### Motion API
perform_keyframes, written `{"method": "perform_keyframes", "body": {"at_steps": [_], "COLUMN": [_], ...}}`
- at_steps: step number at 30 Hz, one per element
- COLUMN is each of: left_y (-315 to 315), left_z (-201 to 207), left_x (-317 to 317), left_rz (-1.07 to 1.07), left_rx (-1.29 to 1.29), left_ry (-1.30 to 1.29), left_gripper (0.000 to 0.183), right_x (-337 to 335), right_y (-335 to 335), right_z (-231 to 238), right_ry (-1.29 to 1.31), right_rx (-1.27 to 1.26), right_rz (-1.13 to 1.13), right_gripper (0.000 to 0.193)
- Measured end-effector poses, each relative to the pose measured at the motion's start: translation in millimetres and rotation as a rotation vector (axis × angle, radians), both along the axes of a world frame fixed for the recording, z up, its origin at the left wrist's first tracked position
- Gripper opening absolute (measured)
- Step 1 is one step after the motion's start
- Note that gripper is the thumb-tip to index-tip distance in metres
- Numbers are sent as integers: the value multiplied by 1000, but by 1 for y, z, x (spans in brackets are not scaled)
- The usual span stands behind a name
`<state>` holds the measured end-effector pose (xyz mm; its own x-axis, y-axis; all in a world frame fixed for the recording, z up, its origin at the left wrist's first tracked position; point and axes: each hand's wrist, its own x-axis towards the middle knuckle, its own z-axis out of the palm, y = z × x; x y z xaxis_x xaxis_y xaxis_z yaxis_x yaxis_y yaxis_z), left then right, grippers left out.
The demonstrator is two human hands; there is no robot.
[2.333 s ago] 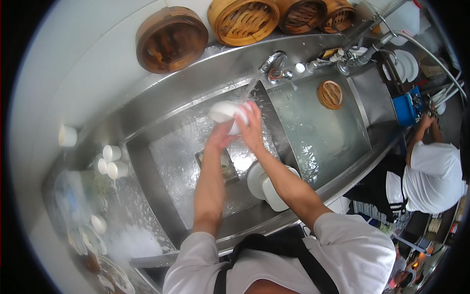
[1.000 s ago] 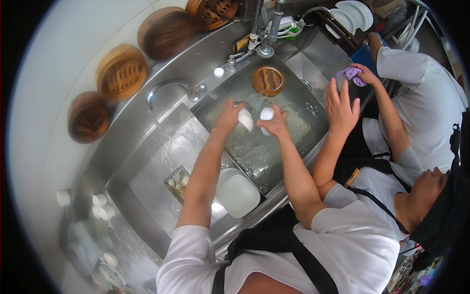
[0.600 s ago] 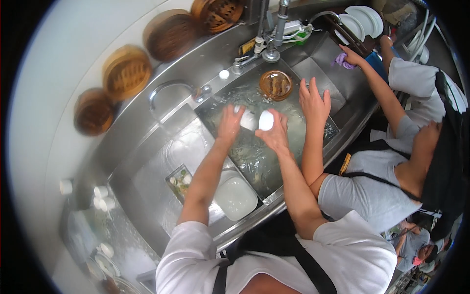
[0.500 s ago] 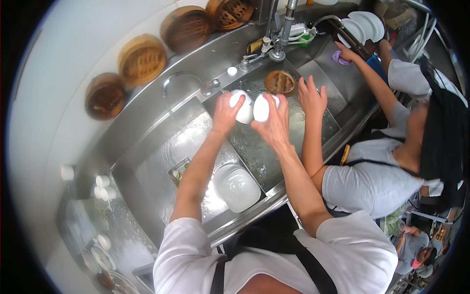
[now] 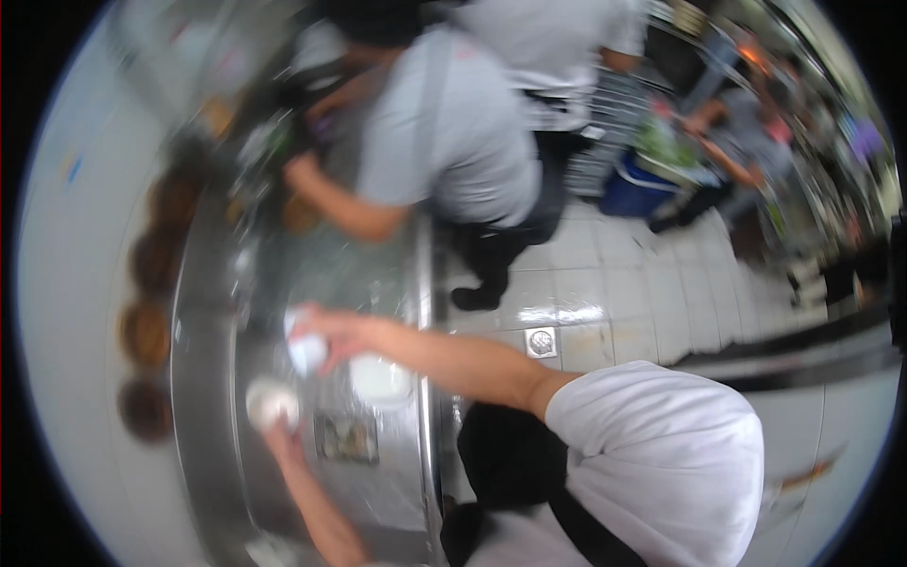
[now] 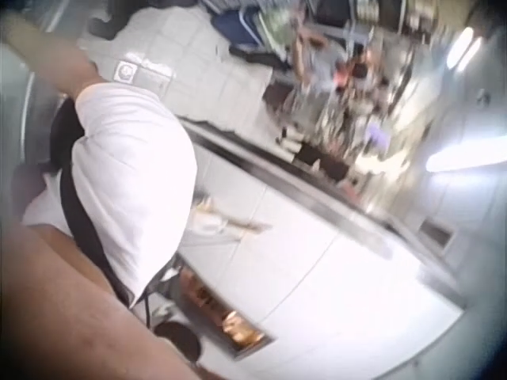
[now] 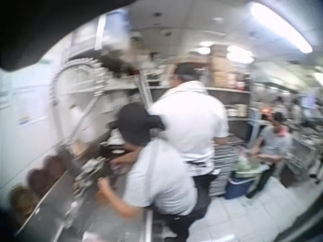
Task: Washing and rinsing various kitchen items including plates, glasses, and steamer baskets in a commercial sink.
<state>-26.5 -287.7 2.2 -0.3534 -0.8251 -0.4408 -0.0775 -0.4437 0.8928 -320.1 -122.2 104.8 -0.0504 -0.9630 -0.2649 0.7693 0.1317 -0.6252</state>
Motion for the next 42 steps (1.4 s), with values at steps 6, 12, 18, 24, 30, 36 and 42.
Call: {"method": "perform_keyframes", "body": {"at_steps": [6, 12, 18, 24, 30, 36, 42], "left_y": [159, 405, 636, 769, 831, 874, 912], "left_z": [60, 47, -23, -37, -41, -63, -84], "left_x": [-67, -260, -454, -595, -707, -798, -880], "left_rz": [-227, -807, -1253, -1640, -1655, -1522, -1465], "left_rx": [-38, 259, 582, 655, 766, 1051, 1154], "left_ry": [-12, 112, -133, -203, -278, -240, -235], "left_gripper": [57, 58, 50, 54, 51, 54, 56], "right_x": [-33, -72, -107, -146, -243, -418, -645], "right_y": [215, 507, 721, 832, 888, 970, 1015], "right_z": [3, -65, -120, -133, -162, -189, -125], "right_ry": [-143, -288, -259, -286, -342, -240, -69], "right_rx": [-54, 53, 225, 91, 168, 172, 447], "right_rz": [-131, -720, -1402, -1699, -1857, -1807, -1760], "right_gripper": [81, 69, 89, 79, 68, 63, 45]}}
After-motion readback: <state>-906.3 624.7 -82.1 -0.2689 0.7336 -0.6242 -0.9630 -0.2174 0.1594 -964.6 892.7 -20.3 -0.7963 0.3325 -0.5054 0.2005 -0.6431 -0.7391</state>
